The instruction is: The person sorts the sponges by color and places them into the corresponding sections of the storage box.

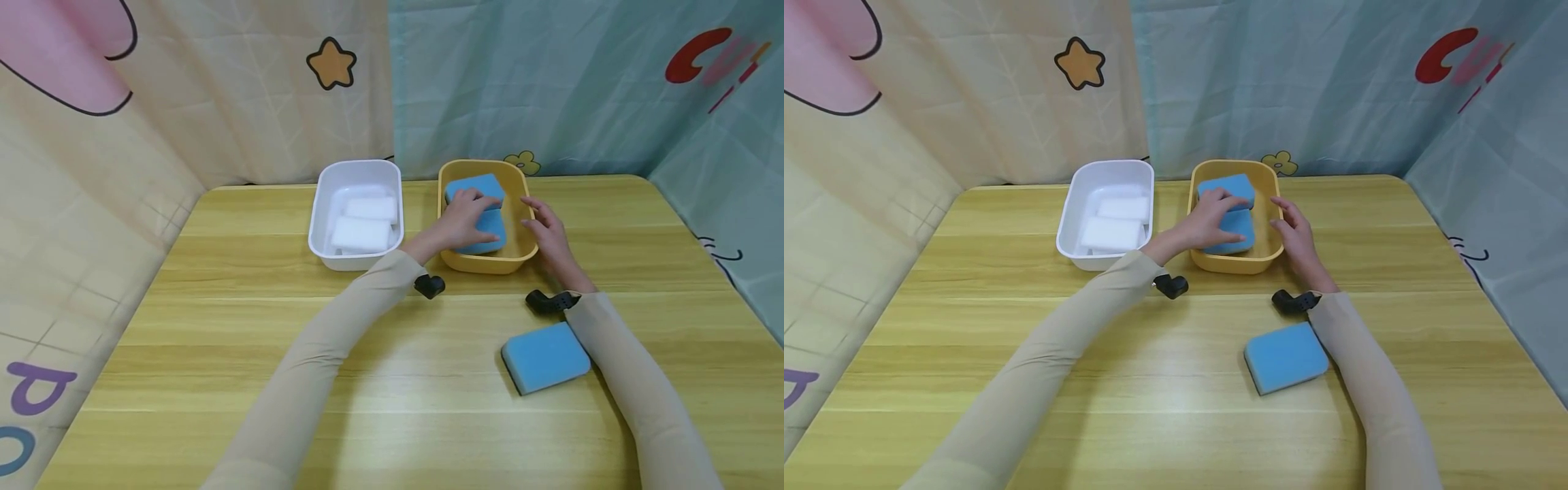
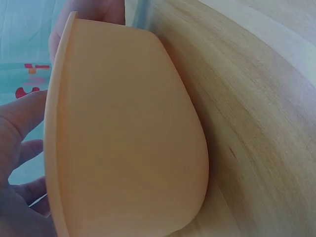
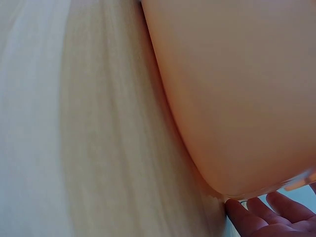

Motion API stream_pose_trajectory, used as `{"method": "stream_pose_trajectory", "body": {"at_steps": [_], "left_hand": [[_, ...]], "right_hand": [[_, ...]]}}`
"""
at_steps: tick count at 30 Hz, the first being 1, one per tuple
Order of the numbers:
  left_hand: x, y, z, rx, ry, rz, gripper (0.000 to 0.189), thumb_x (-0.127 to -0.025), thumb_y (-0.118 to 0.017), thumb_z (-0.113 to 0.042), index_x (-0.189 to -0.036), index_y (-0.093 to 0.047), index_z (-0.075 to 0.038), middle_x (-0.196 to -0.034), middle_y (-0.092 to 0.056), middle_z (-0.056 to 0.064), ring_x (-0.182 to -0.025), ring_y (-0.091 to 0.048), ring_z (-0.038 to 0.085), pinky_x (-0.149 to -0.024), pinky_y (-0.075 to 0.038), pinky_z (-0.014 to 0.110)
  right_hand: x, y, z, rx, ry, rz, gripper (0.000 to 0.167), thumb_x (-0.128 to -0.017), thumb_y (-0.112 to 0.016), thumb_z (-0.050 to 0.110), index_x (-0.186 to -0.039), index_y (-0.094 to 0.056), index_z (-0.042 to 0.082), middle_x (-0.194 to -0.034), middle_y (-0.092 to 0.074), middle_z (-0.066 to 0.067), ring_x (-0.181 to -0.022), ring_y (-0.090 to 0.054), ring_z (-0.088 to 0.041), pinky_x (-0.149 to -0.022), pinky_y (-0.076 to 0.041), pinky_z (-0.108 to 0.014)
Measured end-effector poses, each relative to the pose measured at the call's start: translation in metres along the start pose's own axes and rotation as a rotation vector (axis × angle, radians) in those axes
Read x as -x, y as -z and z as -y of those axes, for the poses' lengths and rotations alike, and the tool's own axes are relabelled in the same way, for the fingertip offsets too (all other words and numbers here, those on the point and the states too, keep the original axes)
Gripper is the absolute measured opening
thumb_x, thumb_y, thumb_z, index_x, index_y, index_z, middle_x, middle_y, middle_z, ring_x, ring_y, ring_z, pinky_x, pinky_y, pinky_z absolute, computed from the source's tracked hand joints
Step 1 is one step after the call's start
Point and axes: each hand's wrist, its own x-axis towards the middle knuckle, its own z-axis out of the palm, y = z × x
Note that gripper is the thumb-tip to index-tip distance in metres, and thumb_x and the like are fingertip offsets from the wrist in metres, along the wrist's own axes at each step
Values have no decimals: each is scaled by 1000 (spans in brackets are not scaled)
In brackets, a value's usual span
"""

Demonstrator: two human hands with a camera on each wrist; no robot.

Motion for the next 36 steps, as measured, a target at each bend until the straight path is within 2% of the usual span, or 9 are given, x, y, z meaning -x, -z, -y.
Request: {"method": "stream_pose_trajectory", "body": {"at_steps": [2,4,8,11,18,22,26,30,36], "left_hand": [[1,0,1,17,-1,-23,63,-85,-66,-41,-139,-45,-17,-140,-43,8,-130,-36,24,-108,-32,34],[2,0,2,29,-2,-44,62,-85,-66,-40,-138,-45,-16,-139,-44,9,-130,-36,24,-109,-32,34],[2,2,3,42,-7,-66,62,-86,-66,-39,-139,-45,-15,-139,-44,9,-130,-35,25,-109,-31,34],[3,2,3,46,-14,-86,61,-86,-65,-39,-138,-45,-15,-138,-44,9,-130,-36,24,-110,-31,34],[12,0,1,18,7,-220,52,-89,-62,-36,-135,-49,-15,-138,-45,10,-131,-36,25,-112,-30,36],[17,-4,0,19,-5,-241,52,-89,-61,-36,-135,-49,-15,-138,-46,11,-131,-36,25,-112,-30,36],[21,-7,0,43,-22,-246,52,-89,-61,-36,-134,-49,-14,-137,-47,11,-129,-38,24,-111,-31,36],[24,-8,-2,46,-34,-266,51,-88,-62,-36,-133,-51,-14,-135,-48,10,-128,-39,24,-110,-32,36],[31,-8,-6,76,-54,-292,51,-87,-64,-36,-132,-52,-13,-134,-49,10,-127,-39,24,-110,-32,37]], "right_hand": [[0,-1,0,-16,3,2,45,-96,-40,6,-140,-42,14,-149,-28,-10,-128,-34,-25,-87,-44,-15],[0,-1,0,-17,3,5,45,-96,-40,6,-140,-41,13,-150,-27,-11,-130,-33,-25,-92,-45,-18],[0,0,2,2,-7,4,46,-96,-40,7,-141,-40,13,-152,-26,-7,-137,-27,-25,-112,-33,-39],[0,1,4,19,-17,1,46,-97,-39,7,-142,-39,14,-153,-25,-7,-137,-27,-24,-114,-27,-49],[0,1,5,61,-23,1,47,-97,-40,10,-144,-36,13,-153,-24,-7,-135,-29,-22,-113,-30,-45],[2,1,3,72,-28,2,47,-98,-39,10,-145,-34,12,-154,-24,-7,-138,-26,-22,-114,-28,-47],[3,1,1,58,-35,0,46,-97,-40,10,-144,-36,13,-152,-26,-7,-133,-31,-21,-108,-39,-34],[2,2,0,6,-19,2,45,-97,-41,10,-141,-40,14,-151,-27,-8,-129,-34,-19,-87,-45,-12],[2,1,1,-28,-6,10,44,-96,-41,8,-141,-41,13,-149,-27,-15,-120,-39,-19,-79,-47,-9]]}}
